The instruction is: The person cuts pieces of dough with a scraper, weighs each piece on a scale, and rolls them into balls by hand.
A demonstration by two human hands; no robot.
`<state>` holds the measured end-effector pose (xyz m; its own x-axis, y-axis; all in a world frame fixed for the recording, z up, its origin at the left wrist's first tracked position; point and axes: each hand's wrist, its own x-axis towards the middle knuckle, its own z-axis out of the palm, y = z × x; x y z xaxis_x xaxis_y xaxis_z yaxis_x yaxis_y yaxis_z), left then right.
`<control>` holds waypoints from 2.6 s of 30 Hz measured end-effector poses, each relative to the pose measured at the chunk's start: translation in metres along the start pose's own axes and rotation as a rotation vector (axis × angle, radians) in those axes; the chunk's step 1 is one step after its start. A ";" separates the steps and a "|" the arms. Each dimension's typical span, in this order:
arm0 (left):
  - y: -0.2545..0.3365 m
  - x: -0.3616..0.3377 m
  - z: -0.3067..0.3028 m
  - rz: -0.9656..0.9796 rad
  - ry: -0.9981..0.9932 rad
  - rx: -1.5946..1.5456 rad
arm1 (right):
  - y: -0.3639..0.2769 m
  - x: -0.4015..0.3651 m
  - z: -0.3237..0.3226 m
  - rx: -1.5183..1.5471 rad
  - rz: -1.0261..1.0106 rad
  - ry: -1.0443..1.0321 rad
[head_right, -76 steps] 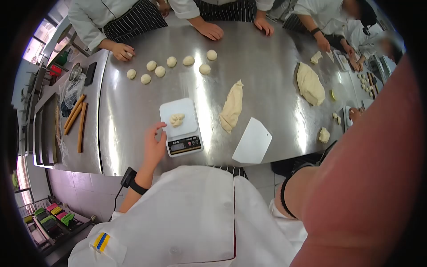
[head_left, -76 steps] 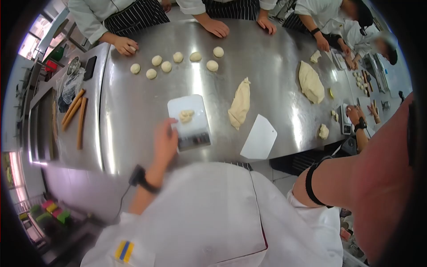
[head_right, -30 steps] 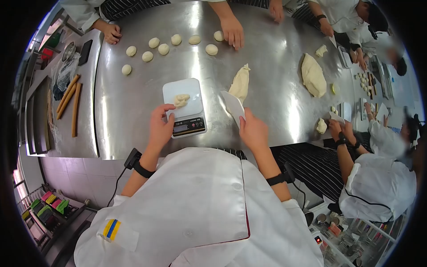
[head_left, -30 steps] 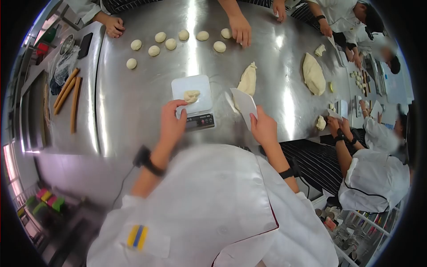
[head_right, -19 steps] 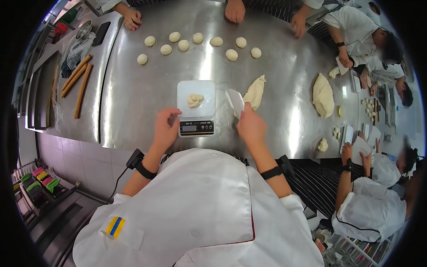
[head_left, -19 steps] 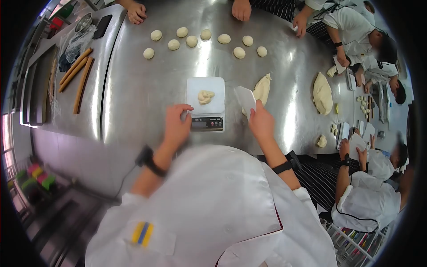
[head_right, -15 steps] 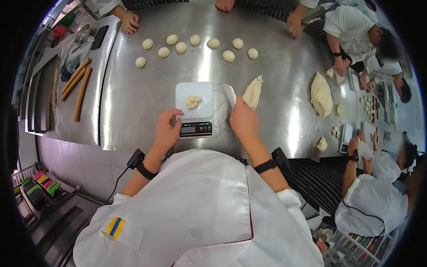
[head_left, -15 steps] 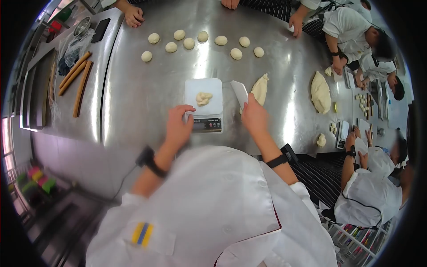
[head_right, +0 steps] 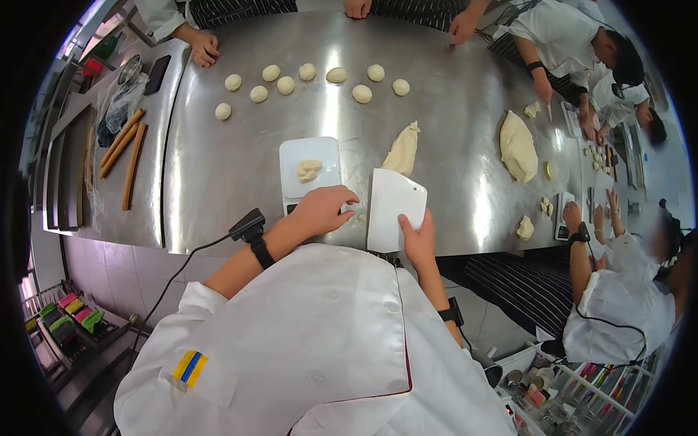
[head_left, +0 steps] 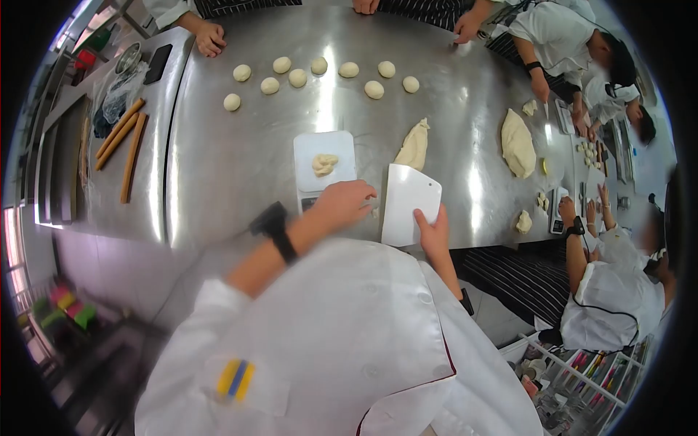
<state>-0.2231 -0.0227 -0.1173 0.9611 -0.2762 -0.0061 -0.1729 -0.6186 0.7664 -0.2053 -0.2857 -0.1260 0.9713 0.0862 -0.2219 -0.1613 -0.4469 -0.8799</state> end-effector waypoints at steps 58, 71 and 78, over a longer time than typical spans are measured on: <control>-0.056 0.004 -0.049 -0.104 0.031 0.332 | 0.107 -0.011 -0.056 -0.058 0.188 0.474; -0.012 -0.015 -0.036 -0.050 0.268 0.321 | 0.099 0.025 -0.086 -0.601 0.711 -0.091; 0.003 0.017 0.030 0.231 -0.014 0.252 | 0.054 0.005 -0.059 -0.876 0.459 0.307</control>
<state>-0.2137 -0.0515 -0.1341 0.8874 -0.4396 0.1391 -0.4355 -0.7000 0.5659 -0.1983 -0.3619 -0.1499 0.8713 -0.4316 -0.2337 -0.4625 -0.8814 -0.0964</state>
